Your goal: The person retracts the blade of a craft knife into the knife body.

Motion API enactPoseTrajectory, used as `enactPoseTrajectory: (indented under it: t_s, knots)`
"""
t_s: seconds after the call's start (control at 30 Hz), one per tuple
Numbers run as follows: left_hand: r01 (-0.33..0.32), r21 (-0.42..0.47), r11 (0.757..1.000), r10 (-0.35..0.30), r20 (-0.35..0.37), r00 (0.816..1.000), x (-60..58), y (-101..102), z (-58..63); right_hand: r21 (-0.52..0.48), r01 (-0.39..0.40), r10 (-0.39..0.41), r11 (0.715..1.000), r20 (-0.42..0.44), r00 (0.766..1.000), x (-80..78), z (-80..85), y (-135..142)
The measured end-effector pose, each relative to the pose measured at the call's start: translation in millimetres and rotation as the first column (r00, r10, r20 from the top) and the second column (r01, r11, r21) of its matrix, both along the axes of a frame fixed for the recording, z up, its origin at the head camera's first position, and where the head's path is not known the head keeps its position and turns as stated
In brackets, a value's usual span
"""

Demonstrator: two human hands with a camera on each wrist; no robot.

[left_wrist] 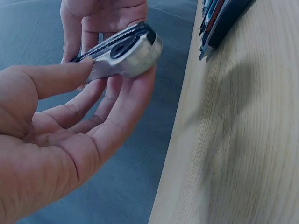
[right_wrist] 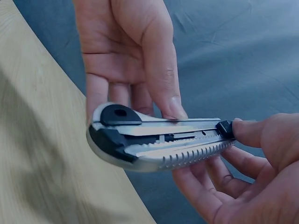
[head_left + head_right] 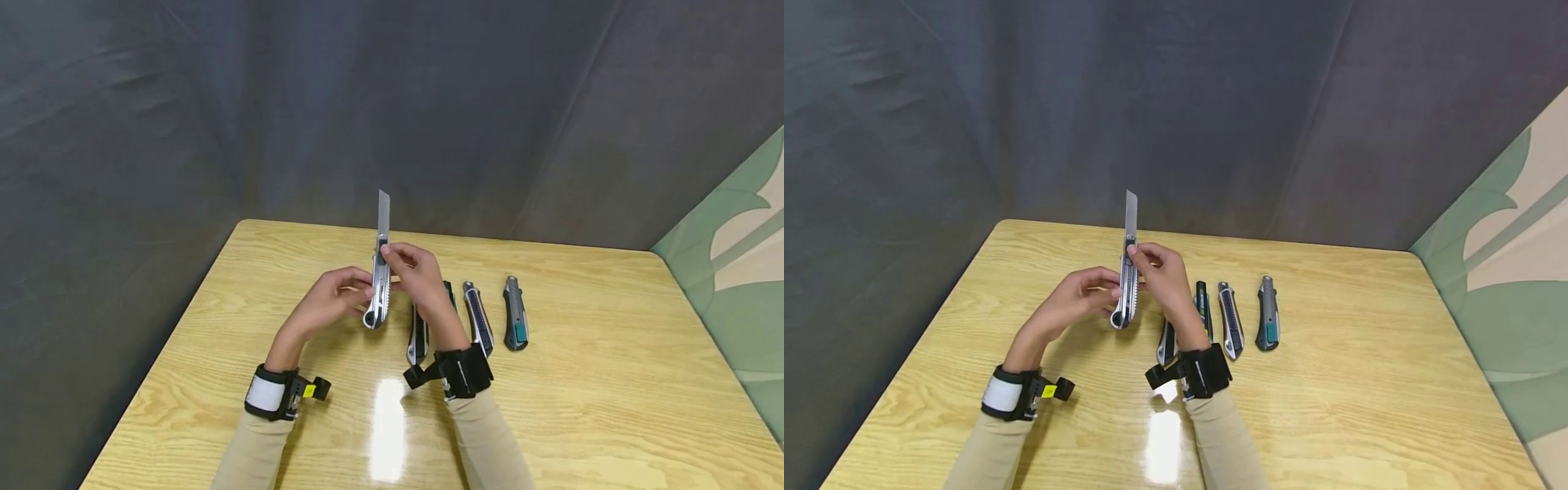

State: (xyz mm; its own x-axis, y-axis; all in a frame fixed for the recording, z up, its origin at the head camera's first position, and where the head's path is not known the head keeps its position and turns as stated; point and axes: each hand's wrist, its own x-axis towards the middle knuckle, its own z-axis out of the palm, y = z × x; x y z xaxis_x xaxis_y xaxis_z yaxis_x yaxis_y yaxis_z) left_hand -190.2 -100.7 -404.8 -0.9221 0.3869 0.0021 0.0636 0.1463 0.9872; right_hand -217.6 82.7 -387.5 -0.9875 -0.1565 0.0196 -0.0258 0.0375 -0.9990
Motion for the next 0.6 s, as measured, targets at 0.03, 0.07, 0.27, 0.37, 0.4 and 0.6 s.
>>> enactPoseTrajectory:
  t_s: [0.03,0.07,0.27,0.37,0.4,0.6]
  knots:
    - [0.008,0.004,1.000,-0.008,0.005,1.000,0.0,0.7,0.3,-0.009,0.009,-0.009,1.000,0.002,1.000,-0.4,1.0,0.6]
    - [0.015,0.008,1.000,-0.015,0.012,1.000,0.2,1.3,0.8,-0.013,0.017,-0.017,1.000,0.003,1.000,-0.6,1.9,1.3]
    - [0.009,-0.012,1.000,-0.009,0.014,1.000,0.8,4.7,2.1,-0.041,0.024,-0.023,0.999,0.016,1.000,-1.8,3.1,2.6]
    - [-0.007,-0.028,1.000,0.007,0.009,1.000,1.9,5.5,2.0,-0.049,0.004,-0.003,0.999,0.032,0.999,-1.7,2.7,2.4]
    - [-0.009,-0.034,0.999,0.009,0.006,1.000,2.4,5.4,2.1,-0.054,-0.004,0.006,0.999,0.036,0.999,-1.6,2.5,2.3]
    - [-0.019,-0.037,0.999,0.020,0.008,1.000,4.1,6.4,2.3,-0.055,-0.014,0.015,0.998,0.025,1.000,-1.4,-1.0,1.8]
